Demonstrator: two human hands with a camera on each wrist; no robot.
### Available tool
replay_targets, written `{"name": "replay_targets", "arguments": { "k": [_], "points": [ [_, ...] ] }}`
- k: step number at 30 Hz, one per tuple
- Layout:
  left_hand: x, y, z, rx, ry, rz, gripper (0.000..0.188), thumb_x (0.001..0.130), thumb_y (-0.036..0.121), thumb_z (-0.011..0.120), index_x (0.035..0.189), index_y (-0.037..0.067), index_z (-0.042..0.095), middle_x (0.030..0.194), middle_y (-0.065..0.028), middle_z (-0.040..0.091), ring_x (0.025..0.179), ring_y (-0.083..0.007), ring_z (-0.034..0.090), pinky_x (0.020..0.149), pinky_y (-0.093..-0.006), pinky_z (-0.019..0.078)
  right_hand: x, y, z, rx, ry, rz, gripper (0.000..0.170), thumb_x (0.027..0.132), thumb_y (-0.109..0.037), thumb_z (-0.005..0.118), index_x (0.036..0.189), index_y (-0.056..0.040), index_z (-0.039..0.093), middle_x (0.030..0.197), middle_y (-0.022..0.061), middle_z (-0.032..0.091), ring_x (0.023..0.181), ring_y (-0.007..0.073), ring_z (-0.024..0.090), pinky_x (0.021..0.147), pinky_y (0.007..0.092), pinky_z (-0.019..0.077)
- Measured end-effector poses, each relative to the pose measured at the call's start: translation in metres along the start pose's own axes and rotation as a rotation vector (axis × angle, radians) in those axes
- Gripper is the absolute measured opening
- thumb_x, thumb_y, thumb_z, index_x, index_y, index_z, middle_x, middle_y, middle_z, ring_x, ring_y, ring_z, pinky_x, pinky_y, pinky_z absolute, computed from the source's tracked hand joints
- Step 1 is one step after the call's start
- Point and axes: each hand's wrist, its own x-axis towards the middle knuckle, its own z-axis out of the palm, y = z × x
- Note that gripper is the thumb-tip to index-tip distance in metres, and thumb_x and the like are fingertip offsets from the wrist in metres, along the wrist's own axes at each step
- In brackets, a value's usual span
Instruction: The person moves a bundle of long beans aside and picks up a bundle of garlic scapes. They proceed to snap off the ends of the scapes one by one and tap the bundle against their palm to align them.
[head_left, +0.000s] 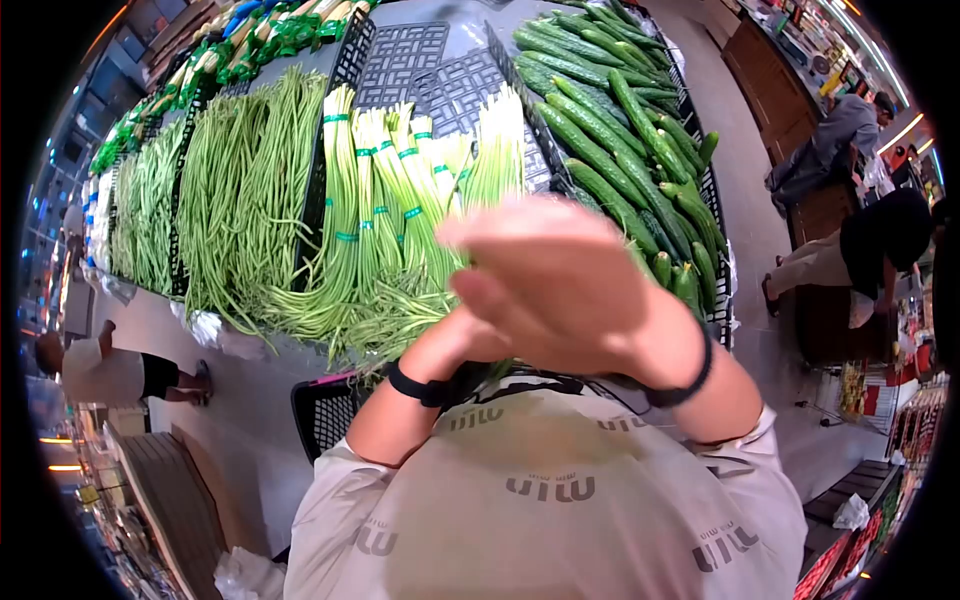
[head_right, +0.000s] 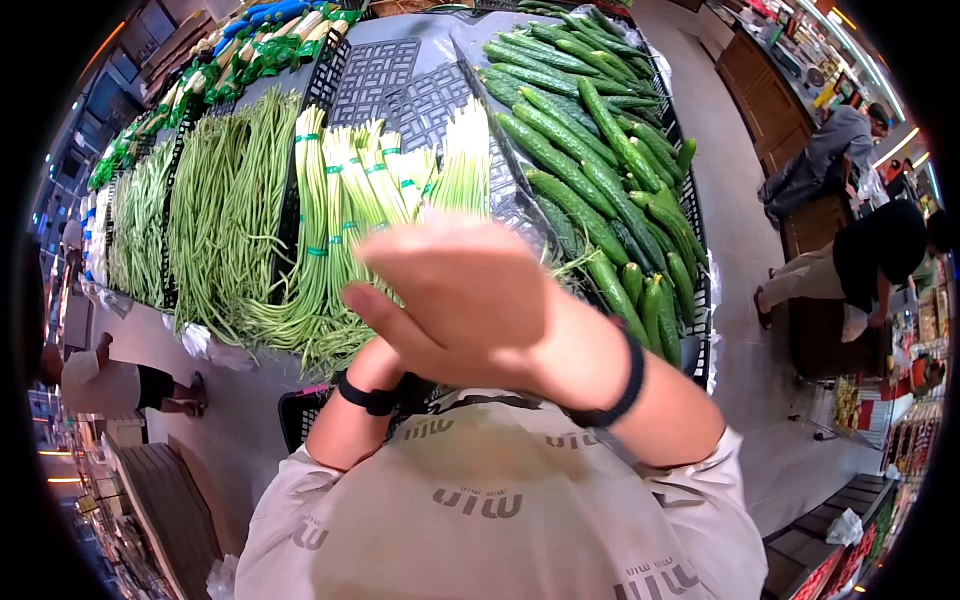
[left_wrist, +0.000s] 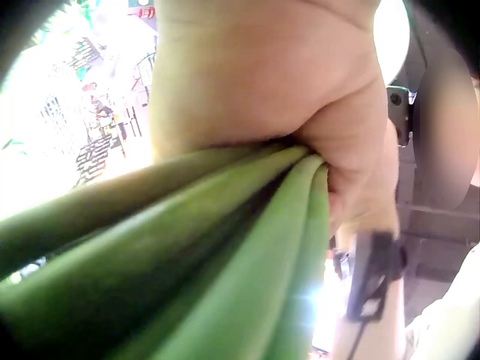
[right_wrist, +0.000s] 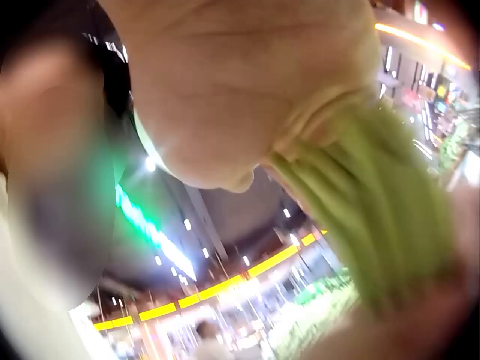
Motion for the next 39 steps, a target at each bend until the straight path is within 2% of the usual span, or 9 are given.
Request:
{"name": "replay_targets", "arguments": {
  "k": [13, 15, 18, 22, 25, 27, 29, 33, 39],
  "points": [
    [-0.001, 0.009, -0.011, -0.128, 0.018, -0.040, 0.025, 0.085, 0.009, 0.073, 0.108, 0.003, 0.066, 0.097, -0.0061, 0.071, 0.089, -0.0136, 0.063, 0.082, -0.0318, 0.0529, 0.014, 0.001, -0.052, 0.236, -0.247, 0.088, 0.049, 0.103, -0.035, 0.041, 0.119, 0.0047, 0.064, 0.084, 0.0202, 0.067, 0.079, 0.0360, 0.063, 0.076, 0.0420, 0.0494],
    [-0.004, 0.004, -0.003, -0.315, 0.109, -0.050, 0.025, 0.085, 0.010, 0.073, 0.107, 0.002, 0.067, 0.095, -0.0063, 0.072, 0.087, -0.0146, 0.065, 0.081, -0.0317, 0.0530, 0.005, 0.008, -0.016, 0.274, 0.127, 0.018, 0.051, 0.102, -0.039, 0.041, 0.118, 0.0034, 0.065, 0.099, 0.0249, 0.069, 0.083, 0.0392, 0.065, 0.077, 0.0420, 0.0513],
    [-0.006, -0.016, 0.002, -0.236, 0.157, 0.005, 0.027, 0.084, 0.012, 0.074, 0.108, 0.002, 0.067, 0.096, -0.0083, 0.073, 0.087, -0.0166, 0.067, 0.081, -0.0323, 0.0531, 0.013, 0.003, -0.006, 0.044, -0.682, 0.214, 0.054, 0.103, -0.040, 0.039, 0.125, 0.0032, 0.062, 0.101, 0.0273, 0.068, 0.083, 0.0395, 0.067, 0.083, 0.0404, 0.0526],
    [-0.002, 0.011, -0.006, 0.024, 0.172, -0.012, 0.039, 0.082, 0.015, 0.076, 0.117, 0.002, 0.062, 0.095, -0.0119, 0.072, 0.090, -0.0197, 0.068, 0.083, -0.0348, 0.0539, 0.013, 0.007, -0.011, 0.243, 0.312, 0.083, 0.055, 0.099, -0.048, 0.044, 0.105, -0.0008, 0.070, 0.083, 0.0224, 0.068, 0.083, 0.0387, 0.067, 0.080, 0.0435, 0.0537],
    [-0.010, 0.003, -0.002, 0.096, 0.214, 0.021, 0.033, 0.083, 0.014, 0.075, 0.112, 0.003, 0.062, 0.091, -0.0107, 0.071, 0.087, -0.0187, 0.067, 0.079, -0.0346, 0.0540, 0.009, -0.004, 0.018, 0.010, -0.637, 0.355, 0.053, 0.097, -0.044, 0.048, 0.118, 0.0015, 0.065, 0.101, 0.0239, 0.068, 0.100, 0.0350, 0.066, 0.094, 0.0424, 0.0500],
    [-0.009, -0.002, -0.007, 0.188, 0.247, 0.074, 0.027, 0.084, 0.012, 0.075, 0.107, 0.003, 0.062, 0.087, -0.0096, 0.069, 0.084, -0.0177, 0.067, 0.076, -0.0345, 0.0542, -0.014, 0.013, 0.011, 0.108, -0.187, -0.026, 0.055, 0.093, -0.042, 0.057, 0.123, 0.0037, 0.062, 0.113, 0.0239, 0.067, 0.109, 0.0314, 0.065, 0.101, 0.0426, 0.0470],
    [-0.006, -0.003, -0.019, 0.234, 0.265, 0.116, 0.025, 0.085, 0.012, 0.074, 0.104, 0.004, 0.062, 0.084, -0.0090, 0.069, 0.083, -0.0172, 0.067, 0.075, -0.0344, 0.0542, -0.007, 0.018, 0.006, 0.349, 0.349, 0.436, 0.059, 0.088, -0.037, 0.068, 0.129, 0.0042, 0.055, 0.125, 0.0250, 0.062, 0.120, 0.0295, 0.060, 0.108, 0.0434, 0.0415],
    [-0.012, 0.008, -0.043, -0.571, 0.544, 0.036, 0.026, 0.089, -0.005, 0.063, 0.088, 0.014, 0.045, 0.077, -0.0024, 0.051, 0.067, -0.0104, 0.051, 0.066, -0.0298, 0.0455, -0.051, 0.030, 0.035, 0.412, 0.213, 0.406, 0.100, 0.064, -0.022, 0.093, 0.142, 0.0016, 0.036, 0.146, 0.0215, 0.039, 0.133, 0.0346, 0.044, 0.113, 0.0455, 0.0349],
    [-0.013, 0.018, -0.063, -1.021, 0.574, 0.194, 0.026, 0.088, 0.000, 0.068, 0.092, 0.011, 0.045, 0.077, -0.0016, 0.049, 0.061, -0.0131, 0.048, 0.060, -0.0296, 0.0431, -0.047, 0.014, 0.135, 0.564, 0.077, 0.689, 0.034, 0.080, -0.011, 0.070, 0.110, 0.0005, 0.059, 0.089, 0.0219, 0.067, 0.082, 0.0349, 0.067, 0.076, 0.0400, 0.0517]
  ]
}}
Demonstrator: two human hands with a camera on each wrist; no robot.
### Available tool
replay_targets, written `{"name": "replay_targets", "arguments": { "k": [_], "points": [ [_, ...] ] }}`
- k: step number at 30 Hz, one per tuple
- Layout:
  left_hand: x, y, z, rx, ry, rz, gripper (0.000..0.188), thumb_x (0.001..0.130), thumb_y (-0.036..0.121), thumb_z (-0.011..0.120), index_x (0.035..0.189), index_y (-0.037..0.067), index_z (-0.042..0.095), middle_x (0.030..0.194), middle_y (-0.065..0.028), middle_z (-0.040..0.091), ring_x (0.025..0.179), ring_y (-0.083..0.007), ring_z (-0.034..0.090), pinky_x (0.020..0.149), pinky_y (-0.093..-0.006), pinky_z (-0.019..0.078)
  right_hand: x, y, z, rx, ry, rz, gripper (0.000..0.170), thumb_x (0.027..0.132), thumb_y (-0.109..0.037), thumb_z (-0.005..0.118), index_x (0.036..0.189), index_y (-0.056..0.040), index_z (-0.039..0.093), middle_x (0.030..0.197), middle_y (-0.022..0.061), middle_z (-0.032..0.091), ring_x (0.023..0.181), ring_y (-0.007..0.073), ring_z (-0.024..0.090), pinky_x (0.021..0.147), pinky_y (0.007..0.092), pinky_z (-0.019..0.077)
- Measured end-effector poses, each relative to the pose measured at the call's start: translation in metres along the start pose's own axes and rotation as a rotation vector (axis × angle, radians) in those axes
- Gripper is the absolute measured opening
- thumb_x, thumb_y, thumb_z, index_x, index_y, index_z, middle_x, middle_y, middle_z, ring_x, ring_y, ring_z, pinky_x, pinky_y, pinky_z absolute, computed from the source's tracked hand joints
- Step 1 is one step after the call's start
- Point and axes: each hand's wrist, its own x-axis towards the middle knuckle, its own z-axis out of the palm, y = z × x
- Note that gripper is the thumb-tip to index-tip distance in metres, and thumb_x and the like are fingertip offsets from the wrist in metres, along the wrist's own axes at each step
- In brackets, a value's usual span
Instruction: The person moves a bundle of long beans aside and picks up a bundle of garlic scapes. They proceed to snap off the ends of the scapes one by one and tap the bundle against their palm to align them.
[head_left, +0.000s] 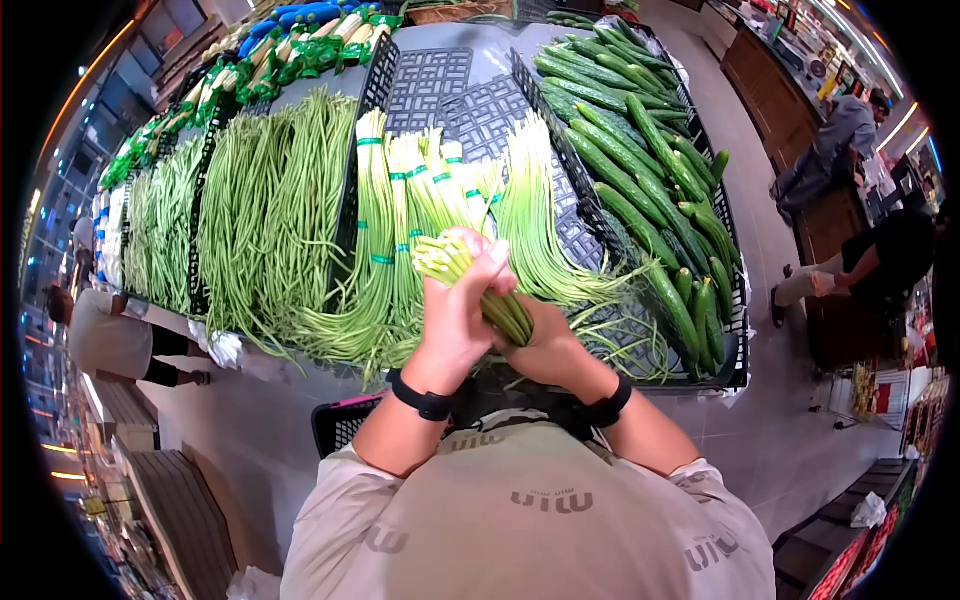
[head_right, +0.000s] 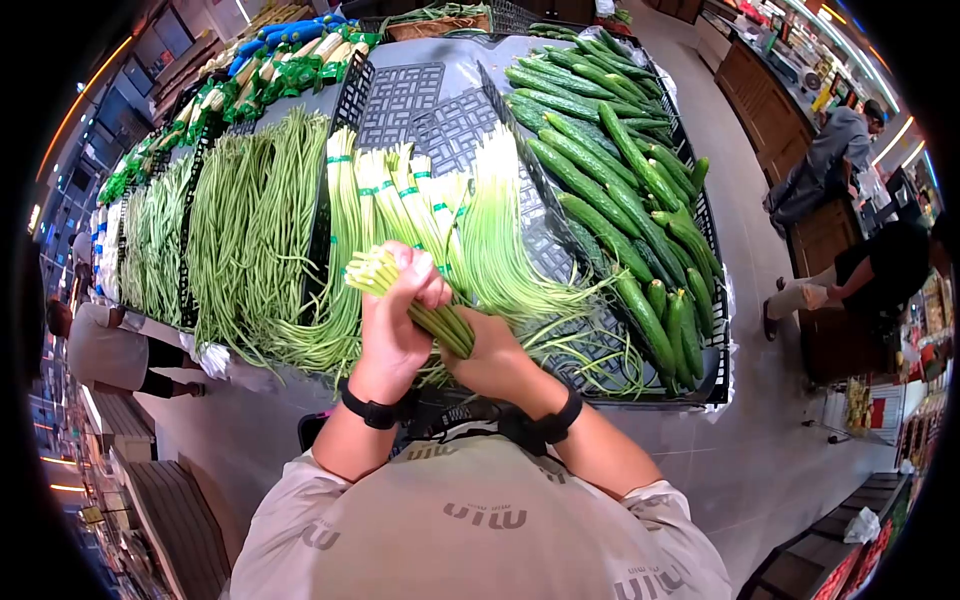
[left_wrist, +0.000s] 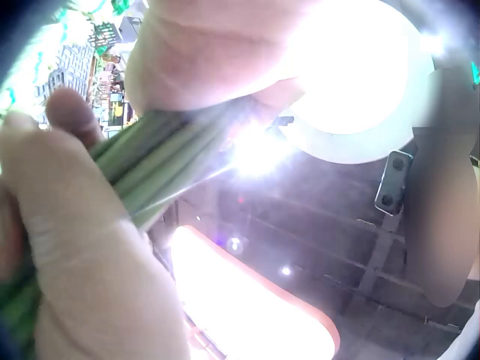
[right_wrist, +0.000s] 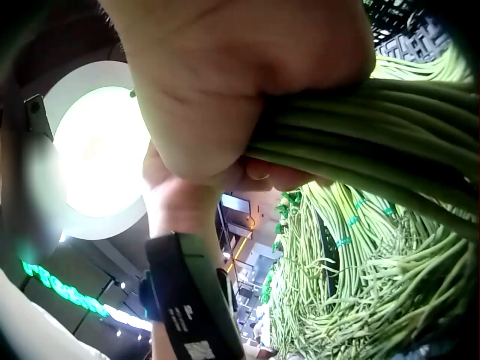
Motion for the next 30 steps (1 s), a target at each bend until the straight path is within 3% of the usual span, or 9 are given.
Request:
{"name": "replay_targets", "arguments": {
  "k": [7, 8, 11, 14, 18, 21, 22, 24, 30],
  "points": [
    [-0.018, 0.013, -0.055, 0.546, -0.282, -0.062, 0.013, 0.092, 0.010, 0.062, 0.095, 0.011, 0.049, 0.072, -0.0028, 0.056, 0.084, -0.0233, 0.063, 0.098, -0.0464, 0.0462, 0.014, -0.026, 0.030, 0.141, 0.077, -0.265, 0.030, 0.079, -0.006, 0.065, 0.108, -0.0017, 0.062, 0.090, 0.0213, 0.069, 0.089, 0.0352, 0.069, 0.078, 0.0417, 0.0558],
    [-0.019, 0.016, -0.060, 0.539, -0.253, -0.071, 0.012, 0.094, 0.011, 0.061, 0.093, 0.011, 0.049, 0.071, -0.0025, 0.056, 0.085, -0.0234, 0.064, 0.101, -0.0482, 0.0446, 0.014, -0.021, 0.025, -0.118, -0.191, -0.097, 0.036, 0.079, -0.007, 0.067, 0.114, -0.0048, 0.060, 0.104, 0.0225, 0.067, 0.093, 0.0363, 0.068, 0.082, 0.0417, 0.0555],
    [-0.028, 0.036, -0.077, 0.286, -0.256, 0.042, 0.013, 0.099, 0.019, 0.058, 0.098, 0.009, 0.050, 0.073, -0.0051, 0.059, 0.088, -0.0272, 0.066, 0.100, -0.0530, 0.0476, 0.028, -0.026, 0.038, -0.143, -0.079, -0.376, 0.040, 0.079, -0.011, 0.071, 0.117, -0.0062, 0.058, 0.115, 0.0244, 0.063, 0.090, 0.0386, 0.068, 0.083, 0.0431, 0.0548],
    [-0.038, 0.102, -0.079, -0.060, -0.281, 0.298, 0.022, 0.104, 0.028, 0.050, 0.090, 0.013, 0.045, 0.063, 0.0019, 0.044, 0.064, -0.0125, 0.054, 0.079, -0.0428, 0.0562, 0.047, -0.027, 0.003, -0.327, -0.545, -0.250, 0.046, 0.081, -0.017, 0.075, 0.123, -0.0061, 0.058, 0.131, 0.0223, 0.056, 0.104, 0.0339, 0.067, 0.093, 0.0419, 0.0523],
    [-0.084, 0.208, -0.117, -0.270, -0.415, 0.541, 0.027, 0.103, 0.030, 0.050, 0.120, 0.012, 0.040, 0.099, -0.0012, 0.051, 0.080, -0.0127, 0.056, 0.063, -0.0355, 0.0558, 0.100, 0.041, -0.058, 0.216, 0.049, 0.019, 0.067, 0.082, -0.023, 0.077, 0.139, -0.0002, 0.049, 0.143, 0.0187, 0.049, 0.135, 0.0287, 0.046, 0.113, 0.0397, 0.0374],
    [-0.126, 0.228, -0.111, -0.056, -0.347, 0.655, 0.051, 0.101, 0.025, 0.054, 0.138, 0.002, 0.027, 0.131, -0.0109, 0.039, 0.105, -0.0258, 0.056, 0.101, -0.0422, 0.0511, 0.162, 0.118, -0.071, -0.130, 0.505, 0.165, 0.084, 0.079, -0.030, 0.080, 0.141, 0.0091, 0.039, 0.140, 0.0284, 0.047, 0.135, 0.0369, 0.043, 0.113, 0.0422, 0.0352],
    [-0.124, 0.220, -0.101, 0.115, -0.066, 1.037, 0.036, 0.101, 0.024, 0.053, 0.125, 0.001, 0.038, 0.130, -0.0111, 0.040, 0.106, -0.0268, 0.057, 0.110, -0.0453, 0.0438, 0.172, 0.120, -0.072, -0.302, 0.501, 0.197, 0.090, 0.078, -0.033, 0.081, 0.141, 0.0118, 0.035, 0.138, 0.0301, 0.046, 0.132, 0.0388, 0.044, 0.113, 0.0424, 0.0352],
    [-0.136, 0.217, -0.110, 0.176, 0.034, 1.125, 0.019, 0.101, 0.018, 0.053, 0.091, 0.004, 0.046, 0.121, -0.0113, 0.045, 0.103, -0.0186, 0.054, 0.098, -0.0421, 0.0482, 0.193, 0.153, -0.060, -0.375, 0.519, 0.138, 0.094, 0.071, -0.037, 0.085, 0.138, 0.0097, 0.039, 0.133, 0.0306, 0.049, 0.129, 0.0407, 0.045, 0.112, 0.0426, 0.0362],
    [-0.134, 0.220, -0.144, 0.147, -0.158, 0.807, 0.026, 0.107, 0.023, 0.044, 0.084, 0.010, 0.042, 0.069, 0.0024, 0.039, 0.060, -0.0080, 0.039, 0.060, -0.0233, 0.0371, 0.202, 0.133, -0.036, -0.397, 0.743, 0.067, 0.064, 0.070, -0.014, 0.078, 0.126, 0.0077, 0.053, 0.113, 0.0245, 0.062, 0.107, 0.0381, 0.060, 0.097, 0.0412, 0.0484]
  ]
}}
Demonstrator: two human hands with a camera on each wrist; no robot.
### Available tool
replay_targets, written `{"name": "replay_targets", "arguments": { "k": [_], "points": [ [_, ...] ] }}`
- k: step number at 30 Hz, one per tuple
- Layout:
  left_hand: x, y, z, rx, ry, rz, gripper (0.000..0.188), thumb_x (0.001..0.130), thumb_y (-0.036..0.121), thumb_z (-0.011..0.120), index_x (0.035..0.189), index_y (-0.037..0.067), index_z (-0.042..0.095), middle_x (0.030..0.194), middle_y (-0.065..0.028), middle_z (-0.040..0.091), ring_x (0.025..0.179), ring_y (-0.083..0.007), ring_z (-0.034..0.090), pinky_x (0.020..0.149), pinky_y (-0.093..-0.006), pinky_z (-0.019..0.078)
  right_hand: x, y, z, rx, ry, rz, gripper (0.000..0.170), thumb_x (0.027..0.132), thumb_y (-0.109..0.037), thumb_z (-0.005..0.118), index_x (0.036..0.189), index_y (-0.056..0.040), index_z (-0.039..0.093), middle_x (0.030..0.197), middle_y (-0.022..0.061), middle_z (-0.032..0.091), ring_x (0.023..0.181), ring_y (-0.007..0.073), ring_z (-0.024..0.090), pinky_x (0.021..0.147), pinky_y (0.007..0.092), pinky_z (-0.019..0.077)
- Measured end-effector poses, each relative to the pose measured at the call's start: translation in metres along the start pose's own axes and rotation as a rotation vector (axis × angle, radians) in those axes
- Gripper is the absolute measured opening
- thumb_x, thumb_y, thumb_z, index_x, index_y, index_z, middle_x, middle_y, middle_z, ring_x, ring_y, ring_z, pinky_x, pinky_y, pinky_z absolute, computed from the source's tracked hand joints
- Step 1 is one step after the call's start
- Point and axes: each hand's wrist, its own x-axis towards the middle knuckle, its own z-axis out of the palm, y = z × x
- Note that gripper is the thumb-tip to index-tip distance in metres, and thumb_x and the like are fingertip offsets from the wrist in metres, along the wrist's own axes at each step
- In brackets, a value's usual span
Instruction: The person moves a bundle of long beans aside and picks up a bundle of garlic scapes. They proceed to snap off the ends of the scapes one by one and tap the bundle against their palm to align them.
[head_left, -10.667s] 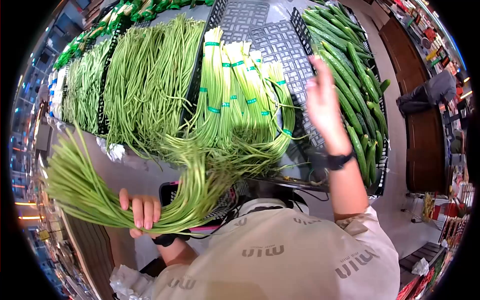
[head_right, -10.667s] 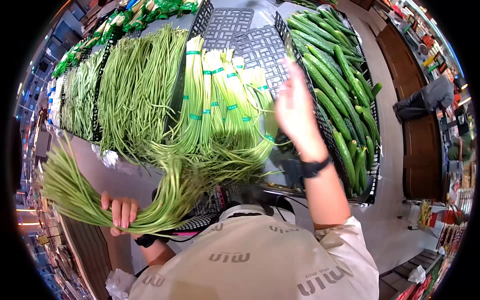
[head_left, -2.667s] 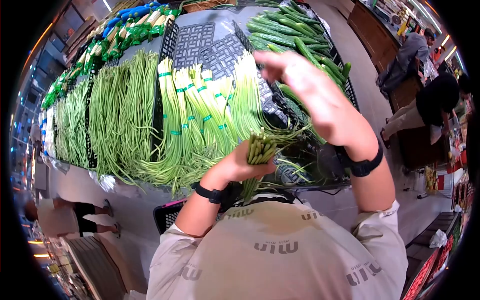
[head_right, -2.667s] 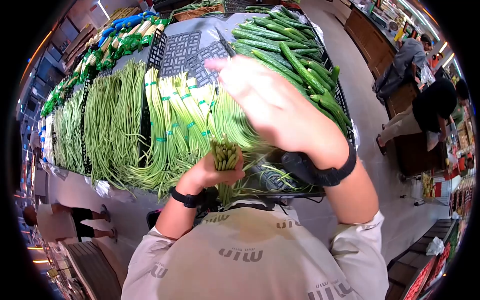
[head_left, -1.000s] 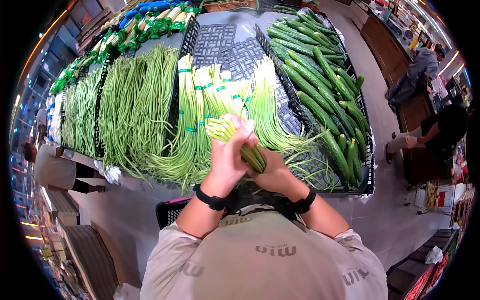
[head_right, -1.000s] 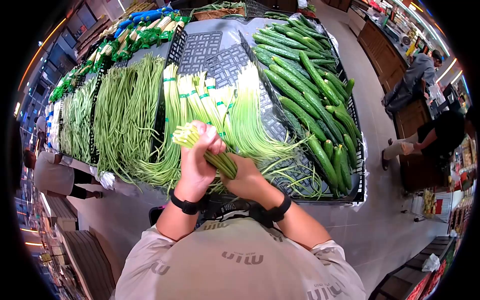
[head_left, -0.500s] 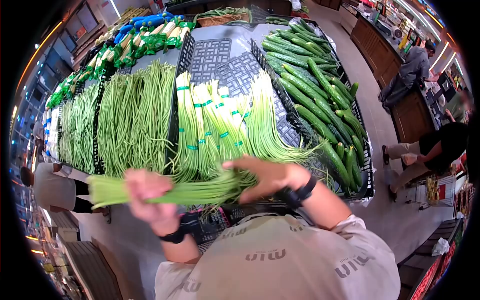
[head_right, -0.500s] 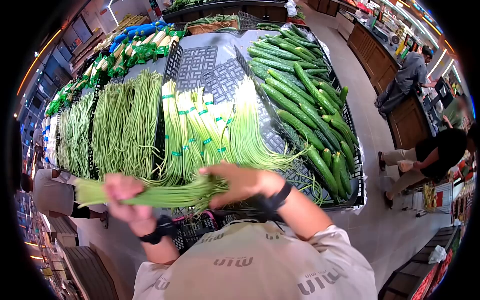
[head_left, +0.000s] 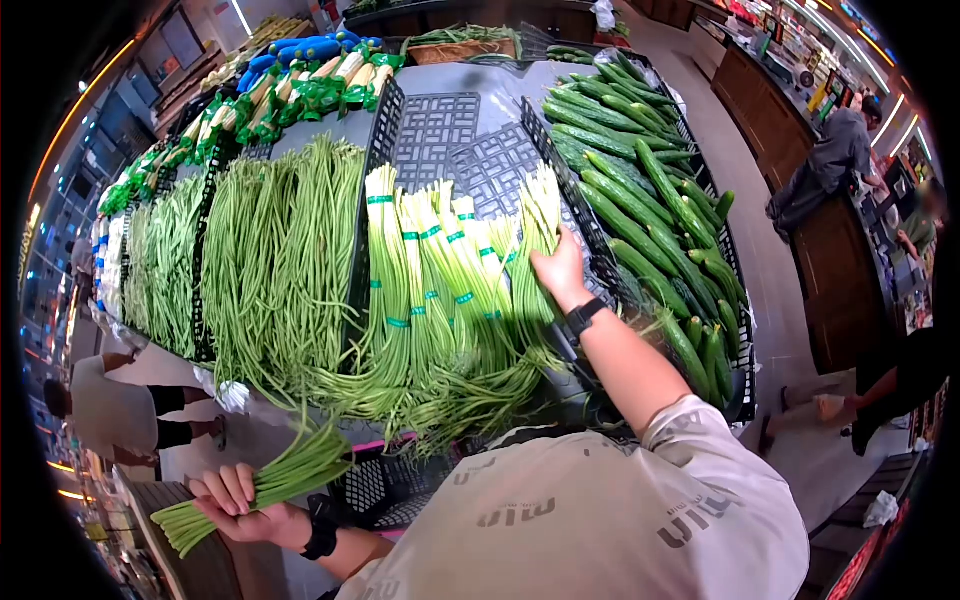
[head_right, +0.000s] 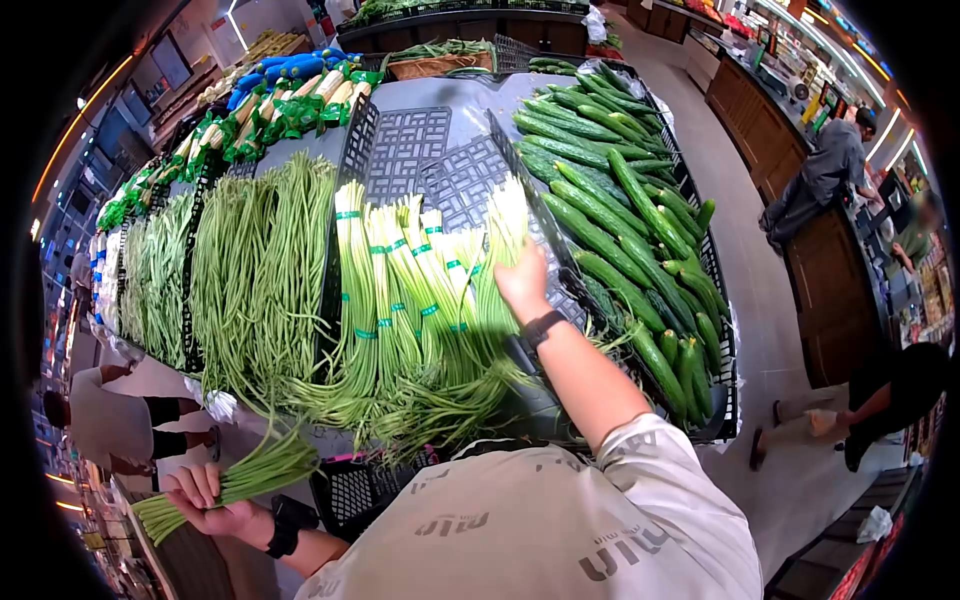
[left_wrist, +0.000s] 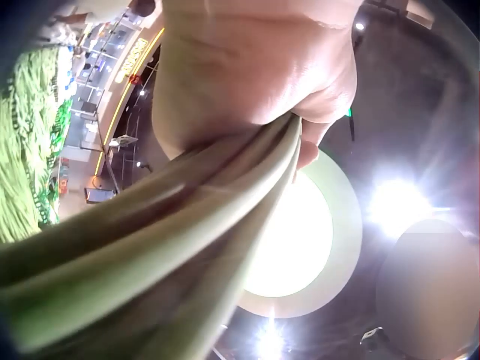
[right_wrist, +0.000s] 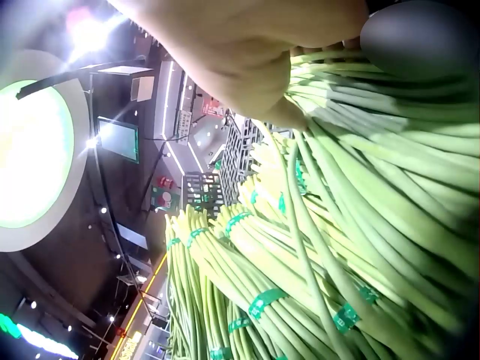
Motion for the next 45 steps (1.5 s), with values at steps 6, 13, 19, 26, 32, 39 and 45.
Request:
{"name": "replay_targets", "arguments": {
  "k": [6, 13, 19, 26, 32, 39, 45],
  "points": [
    [0.035, -0.065, -0.004, -0.151, -0.030, -0.093, 0.026, 0.106, 0.020, 0.047, 0.082, 0.012, 0.040, 0.066, 0.0028, 0.040, 0.056, -0.0076, 0.038, 0.058, -0.0235, 0.0373, 0.012, 0.002, -0.013, -0.158, -0.206, 0.191, 0.050, 0.071, -0.022, 0.072, 0.113, 0.0055, 0.064, 0.095, 0.0236, 0.072, 0.090, 0.0355, 0.070, 0.084, 0.0413, 0.0542],
    [0.055, -0.134, -0.004, -0.144, -0.062, -0.209, 0.023, 0.107, 0.022, 0.043, 0.087, 0.012, 0.038, 0.068, 0.0027, 0.044, 0.056, -0.0074, 0.042, 0.057, -0.0228, 0.0388, 0.018, 0.002, -0.017, 0.074, -0.165, 0.097, 0.038, 0.076, -0.015, 0.066, 0.107, 0.0059, 0.064, 0.094, 0.0227, 0.072, 0.076, 0.0327, 0.071, 0.074, 0.0402, 0.0559],
    [0.058, -0.151, -0.010, -0.199, -0.028, -0.265, 0.023, 0.107, 0.021, 0.044, 0.087, 0.013, 0.038, 0.068, 0.0025, 0.045, 0.056, -0.0078, 0.043, 0.057, -0.0231, 0.0398, 0.017, -0.001, -0.031, 0.836, -0.314, 0.584, 0.011, 0.087, -0.002, 0.055, 0.098, -0.0028, 0.057, 0.064, 0.0012, 0.050, 0.046, 0.0136, 0.046, 0.044, 0.0303, 0.0405],
    [0.069, -0.199, 0.051, -0.137, -0.141, -0.541, 0.024, 0.100, 0.023, 0.058, 0.085, 0.011, 0.044, 0.094, -0.0053, 0.053, 0.069, -0.0101, 0.056, 0.064, -0.0232, 0.0492, 0.012, -0.119, -0.104, 0.825, -0.605, 0.349, 0.012, 0.096, -0.013, 0.066, 0.100, -0.0034, 0.061, 0.062, -0.0025, 0.053, 0.042, 0.0057, 0.044, 0.039, 0.0224, 0.0353],
    [0.059, -0.279, 0.129, -0.034, -0.017, -0.827, 0.032, 0.100, 0.018, 0.059, 0.125, -0.001, 0.057, 0.117, -0.0110, 0.059, 0.098, -0.0197, 0.061, 0.090, -0.0324, 0.0518, -0.016, -0.205, -0.142, 0.841, -0.668, 0.226, 0.018, 0.100, -0.012, 0.058, 0.085, -0.0021, 0.062, 0.066, -0.0001, 0.059, 0.051, 0.0070, 0.054, 0.045, 0.0241, 0.0411],
    [0.022, -0.314, 0.132, -0.083, 0.063, -1.097, 0.042, 0.101, 0.026, 0.059, 0.137, 0.005, 0.049, 0.120, -0.0081, 0.062, 0.106, -0.0170, 0.063, 0.089, -0.0338, 0.0539, -0.018, -0.151, -0.122, 0.219, -0.304, -0.522, 0.020, 0.099, -0.013, 0.054, 0.097, 0.0033, 0.067, 0.082, 0.0121, 0.064, 0.078, 0.0238, 0.064, 0.071, 0.0332, 0.0480],
    [0.010, -0.314, 0.103, 0.333, -0.383, -0.813, 0.040, 0.103, 0.028, 0.055, 0.136, 0.007, 0.048, 0.116, -0.0081, 0.063, 0.101, -0.0172, 0.064, 0.084, -0.0356, 0.0555, -0.017, -0.145, -0.135, 0.396, -0.590, -0.376, 0.024, 0.098, -0.019, 0.059, 0.113, -0.0034, 0.068, 0.093, 0.0116, 0.069, 0.091, 0.0237, 0.064, 0.080, 0.0400, 0.0473]
  ]
}}
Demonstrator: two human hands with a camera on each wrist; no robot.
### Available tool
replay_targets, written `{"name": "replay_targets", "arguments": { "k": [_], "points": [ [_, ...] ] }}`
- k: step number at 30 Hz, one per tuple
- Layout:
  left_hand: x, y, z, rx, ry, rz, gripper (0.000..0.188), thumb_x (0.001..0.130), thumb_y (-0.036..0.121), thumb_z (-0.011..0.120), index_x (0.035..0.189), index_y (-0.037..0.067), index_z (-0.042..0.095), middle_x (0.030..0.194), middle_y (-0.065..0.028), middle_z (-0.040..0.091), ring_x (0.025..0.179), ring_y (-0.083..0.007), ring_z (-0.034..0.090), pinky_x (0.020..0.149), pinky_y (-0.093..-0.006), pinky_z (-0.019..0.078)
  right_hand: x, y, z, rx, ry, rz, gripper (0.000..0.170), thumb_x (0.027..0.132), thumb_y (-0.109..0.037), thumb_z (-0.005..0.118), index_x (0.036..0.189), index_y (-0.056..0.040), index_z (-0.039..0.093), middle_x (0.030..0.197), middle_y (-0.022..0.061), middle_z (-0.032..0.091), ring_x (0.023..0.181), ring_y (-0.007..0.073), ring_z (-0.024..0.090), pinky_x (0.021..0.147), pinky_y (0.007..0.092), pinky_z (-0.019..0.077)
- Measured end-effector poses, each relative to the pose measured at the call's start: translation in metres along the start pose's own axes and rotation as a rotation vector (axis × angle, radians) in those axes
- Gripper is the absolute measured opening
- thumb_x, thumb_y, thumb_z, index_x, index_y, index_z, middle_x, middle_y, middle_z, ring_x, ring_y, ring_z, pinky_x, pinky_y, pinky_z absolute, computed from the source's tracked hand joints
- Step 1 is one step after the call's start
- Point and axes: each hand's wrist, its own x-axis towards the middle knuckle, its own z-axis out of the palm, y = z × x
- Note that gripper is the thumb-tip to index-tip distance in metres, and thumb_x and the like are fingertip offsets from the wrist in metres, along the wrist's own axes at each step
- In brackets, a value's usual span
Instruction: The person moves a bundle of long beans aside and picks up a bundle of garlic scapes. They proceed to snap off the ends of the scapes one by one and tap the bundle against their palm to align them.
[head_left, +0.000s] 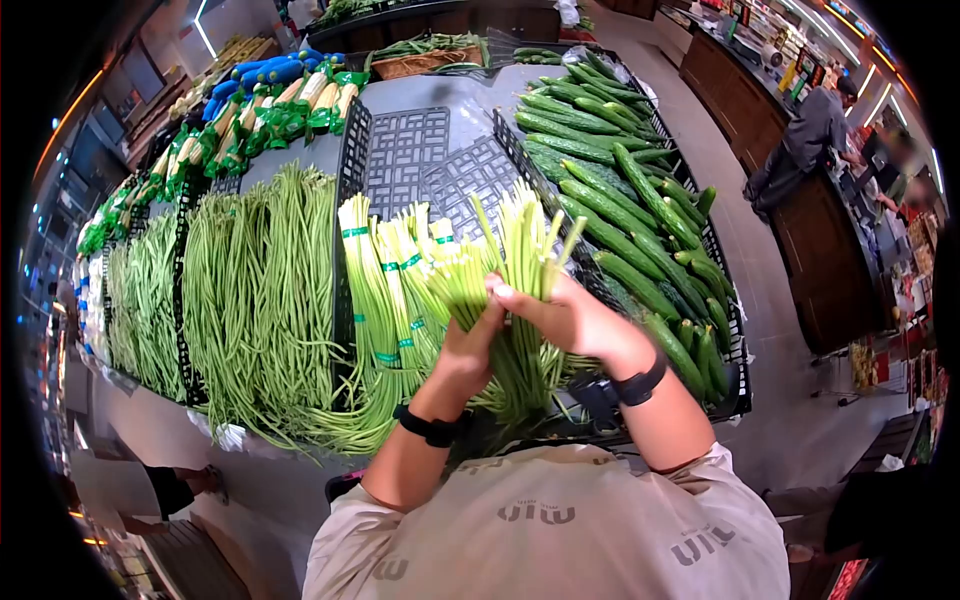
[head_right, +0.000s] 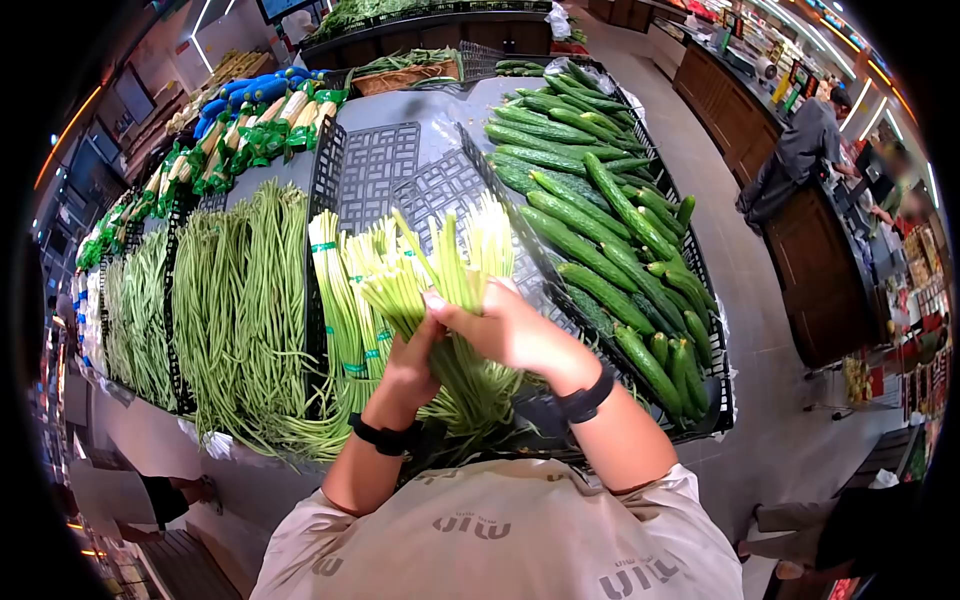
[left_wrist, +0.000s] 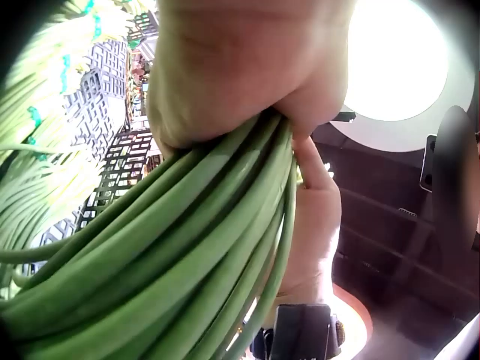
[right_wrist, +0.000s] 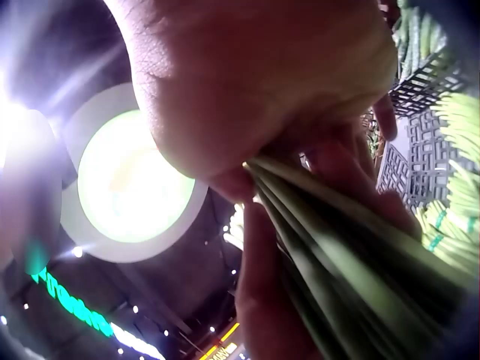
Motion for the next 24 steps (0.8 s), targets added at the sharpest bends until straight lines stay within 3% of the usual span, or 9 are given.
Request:
{"name": "replay_targets", "arguments": {
  "k": [3, 5, 7, 11, 13, 15, 17, 21, 24],
  "points": [
    [-0.005, 0.013, 0.000, -0.404, -0.155, -0.246, 0.040, 0.103, 0.036, 0.052, 0.129, 0.005, 0.051, 0.106, -0.0108, 0.065, 0.091, -0.0223, 0.067, 0.073, -0.0348, 0.0574, 0.005, -0.005, 0.000, 0.125, -0.095, -0.050, 0.024, 0.101, -0.022, 0.059, 0.110, -0.0013, 0.066, 0.091, 0.0062, 0.070, 0.078, 0.0123, 0.067, 0.063, 0.0341, 0.0531],
    [-0.015, 0.003, 0.003, -0.391, -0.142, -0.295, 0.041, 0.103, 0.038, 0.053, 0.127, 0.005, 0.051, 0.101, -0.0097, 0.065, 0.088, -0.0218, 0.067, 0.071, -0.0341, 0.0566, 0.010, -0.022, -0.002, 0.123, -0.178, 0.318, 0.025, 0.097, -0.015, 0.064, 0.117, -0.0002, 0.065, 0.094, 0.0061, 0.068, 0.077, 0.0119, 0.064, 0.065, 0.0283, 0.0538],
    [-0.015, -0.008, -0.003, -0.370, -0.142, -0.321, 0.043, 0.102, 0.040, 0.054, 0.125, 0.004, 0.052, 0.097, -0.0086, 0.066, 0.084, -0.0213, 0.066, 0.069, -0.0335, 0.0559, 0.011, -0.042, 0.006, 0.290, -0.127, 0.390, 0.032, 0.096, -0.015, 0.064, 0.124, -0.0003, 0.062, 0.082, 0.0056, 0.067, 0.046, 0.0071, 0.056, 0.038, 0.0240, 0.0484],
    [-0.018, -0.021, -0.018, -0.380, -0.294, -0.305, 0.043, 0.093, 0.033, 0.070, 0.122, 0.005, 0.055, 0.091, -0.0080, 0.065, 0.084, -0.0215, 0.066, 0.074, -0.0372, 0.0568, 0.010, -0.030, 0.013, 0.306, -0.258, 0.469, 0.035, 0.096, -0.016, 0.065, 0.128, -0.0043, 0.061, 0.086, 0.0066, 0.068, 0.053, 0.0091, 0.060, 0.048, 0.0251, 0.0506],
    [-0.017, -0.017, -0.020, -0.326, -0.317, -0.327, 0.040, 0.086, 0.028, 0.077, 0.114, 0.004, 0.060, 0.092, -0.0085, 0.065, 0.083, -0.0222, 0.066, 0.077, -0.0395, 0.0563, 0.014, -0.027, 0.009, -0.199, -0.329, -0.115, 0.039, 0.093, -0.015, 0.068, 0.129, -0.0044, 0.059, 0.088, 0.0079, 0.068, 0.066, 0.0123, 0.065, 0.062, 0.0291, 0.0541],
    [-0.013, -0.002, -0.011, -0.305, -0.343, -0.366, 0.029, 0.086, 0.018, 0.074, 0.108, 0.005, 0.060, 0.088, -0.0065, 0.065, 0.084, -0.0200, 0.065, 0.077, -0.0367, 0.0546, 0.024, -0.048, -0.015, 0.221, -0.646, 0.515, 0.079, 0.082, -0.001, 0.076, 0.149, -0.0063, 0.034, 0.105, 0.0139, 0.069, 0.101, 0.0161, 0.066, 0.082, 0.0335, 0.0542],
    [-0.008, 0.001, -0.001, -0.294, -0.360, -0.399, 0.020, 0.086, 0.009, 0.070, 0.103, 0.005, 0.061, 0.085, -0.0045, 0.064, 0.084, -0.0178, 0.063, 0.077, -0.0339, 0.0528, 0.026, -0.037, -0.010, 0.187, -0.124, 0.142, 0.094, 0.081, 0.003, 0.076, 0.155, -0.0101, 0.020, 0.120, 0.0179, 0.064, 0.108, 0.0164, 0.064, 0.086, 0.0339, 0.0537],
    [-0.006, -0.006, 0.004, -0.295, -0.460, -0.346, 0.019, 0.082, 0.015, 0.075, 0.092, 0.006, 0.061, 0.087, -0.0053, 0.066, 0.081, -0.0156, 0.063, 0.075, -0.0322, 0.0514, 0.039, -0.037, -0.013, -0.219, -0.241, -0.324, 0.039, 0.091, -0.007, 0.069, 0.128, -0.0011, 0.057, 0.118, 0.0202, 0.063, 0.109, 0.0256, 0.065, 0.088, 0.0348, 0.0523],
    [-0.010, -0.005, 0.011, -0.254, -0.560, -0.297, 0.021, 0.083, 0.014, 0.075, 0.094, 0.005, 0.059, 0.085, -0.0047, 0.064, 0.079, -0.0153, 0.063, 0.072, -0.0311, 0.0512, 0.033, -0.041, -0.013, -0.092, -0.392, -0.100, 0.015, 0.095, -0.008, 0.062, 0.106, 0.0023, 0.067, 0.108, 0.0204, 0.065, 0.105, 0.0314, 0.065, 0.085, 0.0353, 0.0514]
  ]
}}
